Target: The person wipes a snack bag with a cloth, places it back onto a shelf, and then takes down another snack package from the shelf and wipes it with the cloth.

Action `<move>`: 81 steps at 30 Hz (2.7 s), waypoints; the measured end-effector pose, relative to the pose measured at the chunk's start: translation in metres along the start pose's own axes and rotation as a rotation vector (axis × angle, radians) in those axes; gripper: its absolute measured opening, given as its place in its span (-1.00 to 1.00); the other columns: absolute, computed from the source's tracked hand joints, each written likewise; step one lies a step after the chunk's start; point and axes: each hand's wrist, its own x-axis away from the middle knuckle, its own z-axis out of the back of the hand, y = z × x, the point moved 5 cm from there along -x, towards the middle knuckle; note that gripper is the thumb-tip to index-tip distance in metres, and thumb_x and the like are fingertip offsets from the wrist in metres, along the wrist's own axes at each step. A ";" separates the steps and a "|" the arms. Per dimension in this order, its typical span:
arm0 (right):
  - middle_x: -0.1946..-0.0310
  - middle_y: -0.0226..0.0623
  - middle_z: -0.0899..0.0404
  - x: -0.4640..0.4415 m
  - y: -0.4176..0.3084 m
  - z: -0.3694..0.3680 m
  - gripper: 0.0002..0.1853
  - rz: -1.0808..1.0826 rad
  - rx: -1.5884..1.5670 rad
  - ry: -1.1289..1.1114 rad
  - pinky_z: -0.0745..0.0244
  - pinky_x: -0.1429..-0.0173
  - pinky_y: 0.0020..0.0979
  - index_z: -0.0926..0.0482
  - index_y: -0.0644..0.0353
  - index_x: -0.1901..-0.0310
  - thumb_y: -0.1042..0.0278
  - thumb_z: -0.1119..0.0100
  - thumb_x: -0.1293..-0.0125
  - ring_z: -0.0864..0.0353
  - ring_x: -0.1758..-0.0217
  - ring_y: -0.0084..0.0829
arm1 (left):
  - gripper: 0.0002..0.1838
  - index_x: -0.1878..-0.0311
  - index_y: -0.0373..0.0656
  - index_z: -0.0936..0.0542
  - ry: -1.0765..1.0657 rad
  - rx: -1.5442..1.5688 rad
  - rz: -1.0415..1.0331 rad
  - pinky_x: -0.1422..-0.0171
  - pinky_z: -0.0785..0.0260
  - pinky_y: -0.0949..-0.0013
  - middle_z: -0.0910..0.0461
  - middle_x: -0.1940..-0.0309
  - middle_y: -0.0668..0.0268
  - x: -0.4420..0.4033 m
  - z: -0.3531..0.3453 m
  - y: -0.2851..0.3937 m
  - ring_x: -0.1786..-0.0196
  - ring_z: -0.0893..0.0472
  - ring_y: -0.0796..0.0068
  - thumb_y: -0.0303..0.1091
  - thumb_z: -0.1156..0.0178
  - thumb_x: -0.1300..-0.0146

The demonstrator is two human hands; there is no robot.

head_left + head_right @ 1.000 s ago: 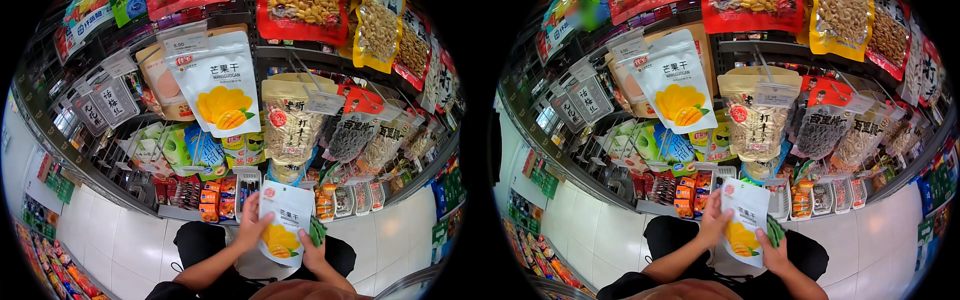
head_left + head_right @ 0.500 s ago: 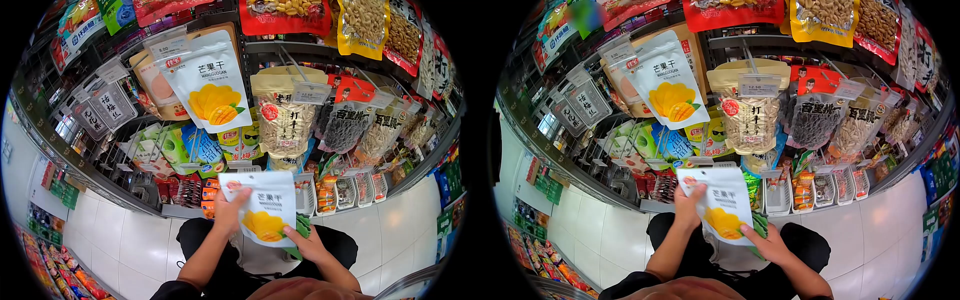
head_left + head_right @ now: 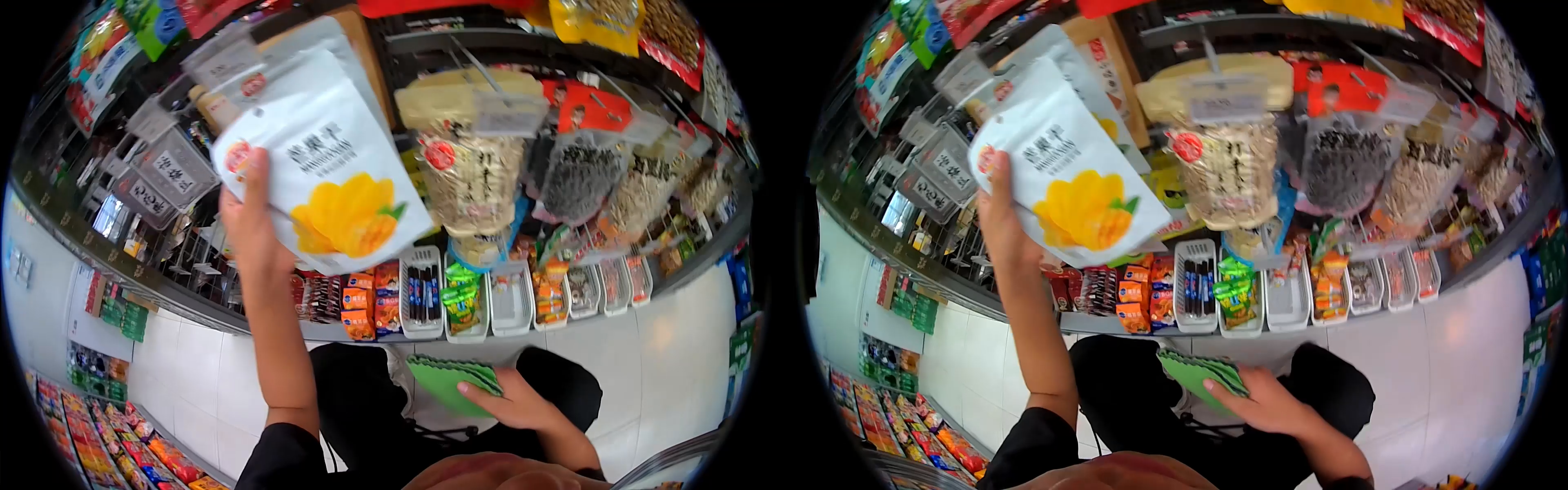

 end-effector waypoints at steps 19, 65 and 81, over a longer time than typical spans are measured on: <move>0.32 0.17 -0.62 0.001 -0.011 -0.005 -0.52 0.064 0.159 -0.045 -0.52 0.07 -0.07 -0.51 0.34 -0.11 -0.01 -0.08 -0.53 -0.65 0.20 0.19 | -0.63 -0.17 -0.23 -0.59 -0.070 -0.118 -0.008 -0.09 -0.54 0.41 -0.69 -0.03 0.28 -0.044 -0.011 0.015 0.00 -0.68 0.54 -0.21 -0.31 -0.44; 0.20 0.22 -0.64 0.002 0.000 -0.012 -0.56 0.211 0.273 -0.056 -0.54 0.05 -0.01 -0.44 0.26 -0.27 0.15 -0.09 -0.51 -0.65 0.15 0.23 | -0.60 -0.19 -0.33 -0.53 -0.016 -0.265 -0.140 -0.22 -0.47 0.41 -0.66 -0.08 0.22 -0.042 -0.006 0.017 -0.08 -0.65 0.50 -0.32 -0.33 -0.40; 0.23 0.20 -0.66 -0.007 0.012 -0.016 -0.52 0.164 0.391 -0.031 -0.55 0.00 -0.04 -0.49 0.29 -0.18 0.00 -0.07 -0.52 -0.67 0.15 0.20 | -0.79 0.02 -0.24 -0.57 -0.034 -0.360 -0.122 -0.03 -0.38 0.52 -0.62 0.12 0.42 -0.032 0.033 -0.003 0.08 -0.54 0.69 -0.29 -0.24 -0.48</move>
